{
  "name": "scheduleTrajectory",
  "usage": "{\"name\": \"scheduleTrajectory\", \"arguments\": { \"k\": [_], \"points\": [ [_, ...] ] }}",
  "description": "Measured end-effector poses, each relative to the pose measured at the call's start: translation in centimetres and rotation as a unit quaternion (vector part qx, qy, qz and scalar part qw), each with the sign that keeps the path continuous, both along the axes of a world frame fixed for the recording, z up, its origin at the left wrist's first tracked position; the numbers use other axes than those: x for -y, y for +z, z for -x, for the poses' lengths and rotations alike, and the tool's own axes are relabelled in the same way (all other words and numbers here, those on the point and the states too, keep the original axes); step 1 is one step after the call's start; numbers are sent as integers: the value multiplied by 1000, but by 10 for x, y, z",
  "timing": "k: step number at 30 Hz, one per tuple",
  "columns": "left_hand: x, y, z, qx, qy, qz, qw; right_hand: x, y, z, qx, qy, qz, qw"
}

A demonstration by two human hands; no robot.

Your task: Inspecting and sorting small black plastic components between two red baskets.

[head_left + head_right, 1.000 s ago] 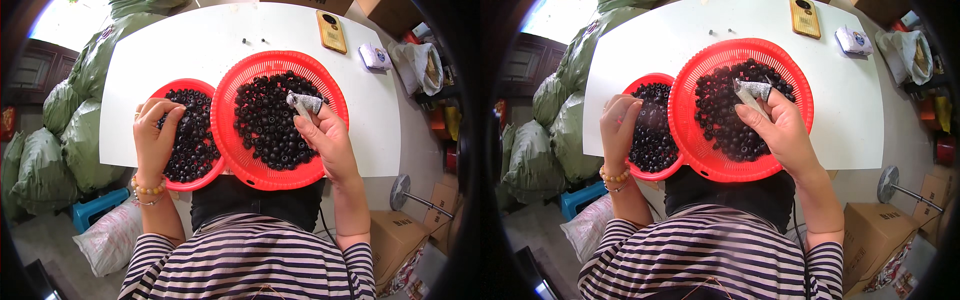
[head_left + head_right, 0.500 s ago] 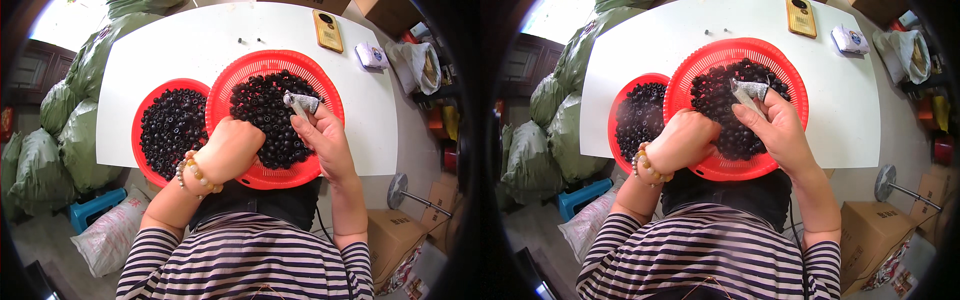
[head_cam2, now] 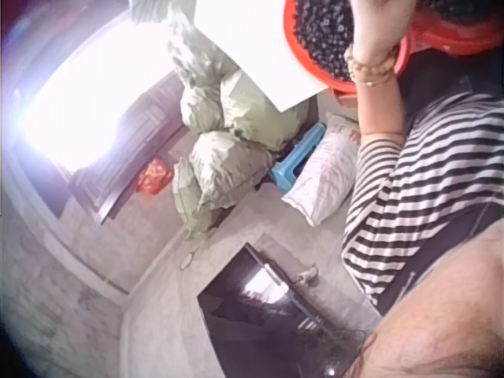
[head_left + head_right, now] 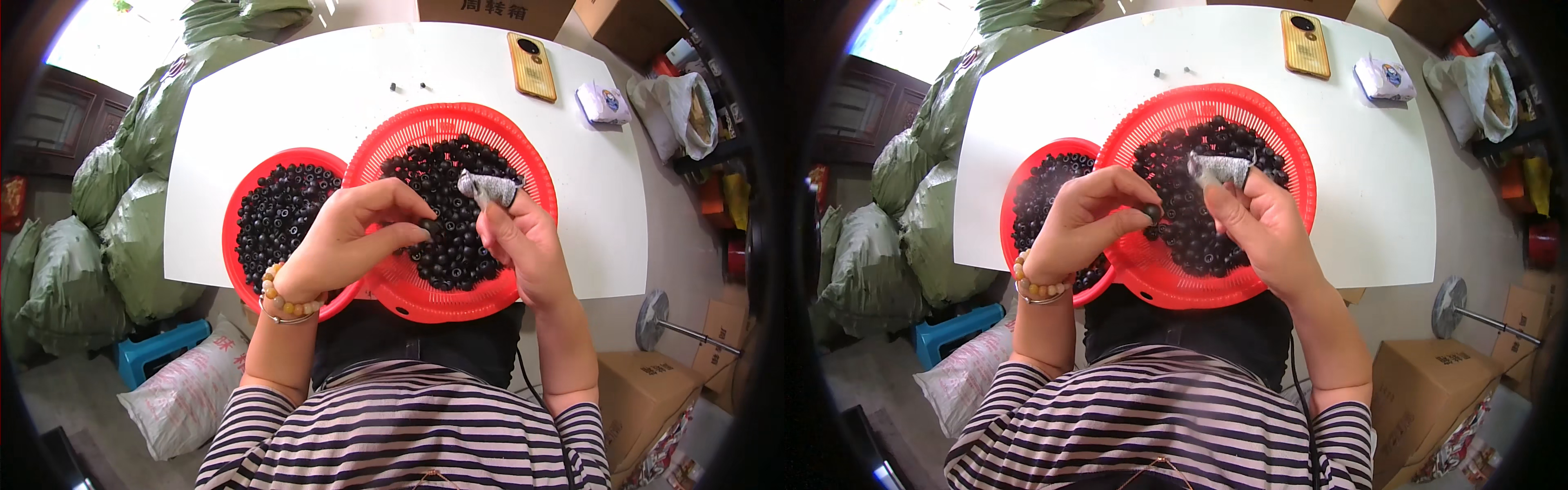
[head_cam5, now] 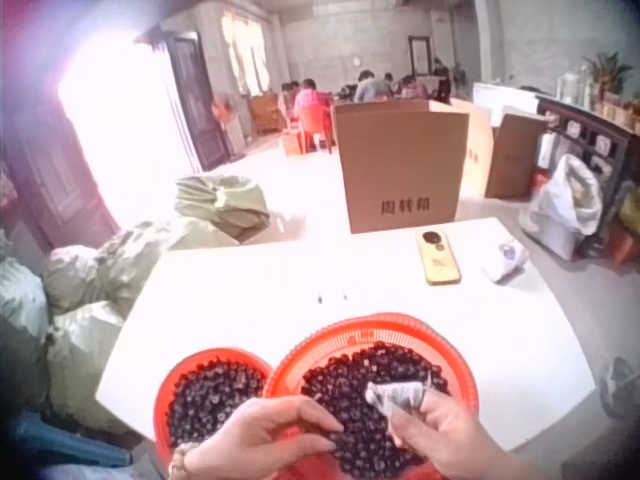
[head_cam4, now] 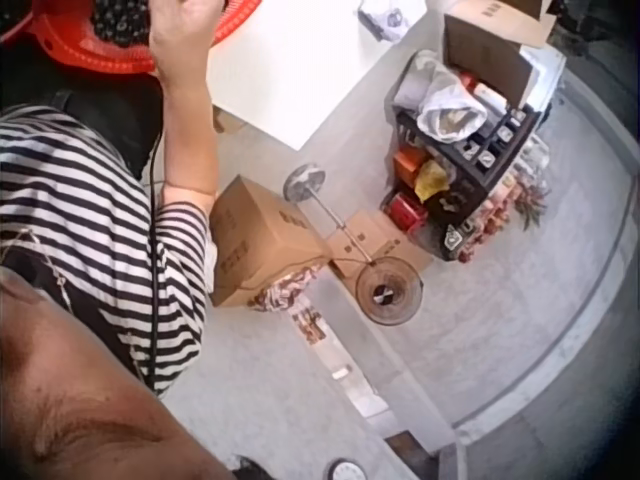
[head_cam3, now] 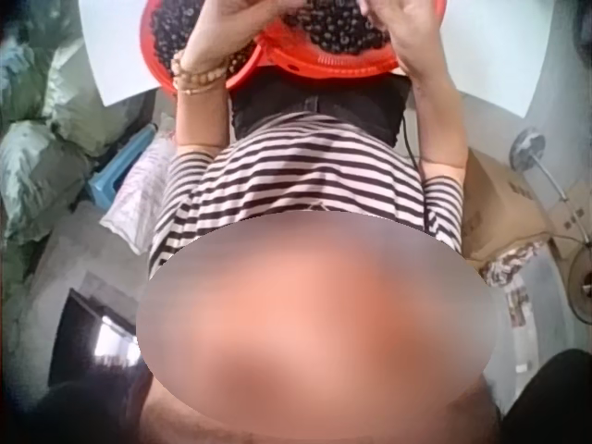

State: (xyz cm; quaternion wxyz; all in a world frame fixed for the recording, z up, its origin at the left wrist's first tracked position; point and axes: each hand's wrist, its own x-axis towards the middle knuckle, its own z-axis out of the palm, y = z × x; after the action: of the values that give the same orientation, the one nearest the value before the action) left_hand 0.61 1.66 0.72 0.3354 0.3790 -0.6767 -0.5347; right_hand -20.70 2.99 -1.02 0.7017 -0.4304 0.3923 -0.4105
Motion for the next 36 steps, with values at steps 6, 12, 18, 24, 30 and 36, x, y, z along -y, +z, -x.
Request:
{"name": "scheduleTrajectory", "arguments": {
  "k": [6,12,18,24,30,36],
  "points": [
    [-8,-8,0,-180,29,-126,975,-13,16,-12,18,64,50,997],
    [-10,-12,1,-213,62,-139,965,-17,13,-16,-51,65,103,991],
    [-11,-14,0,-218,54,-128,966,-17,12,-19,-30,61,91,993],
    [-10,-19,1,-237,50,-139,960,-16,12,-20,7,59,90,994],
    [-10,-21,4,-235,70,-122,962,-17,10,-23,43,47,75,995],
    [-11,-19,8,-214,97,-76,969,-21,5,-26,36,20,69,997]
  ]
}}
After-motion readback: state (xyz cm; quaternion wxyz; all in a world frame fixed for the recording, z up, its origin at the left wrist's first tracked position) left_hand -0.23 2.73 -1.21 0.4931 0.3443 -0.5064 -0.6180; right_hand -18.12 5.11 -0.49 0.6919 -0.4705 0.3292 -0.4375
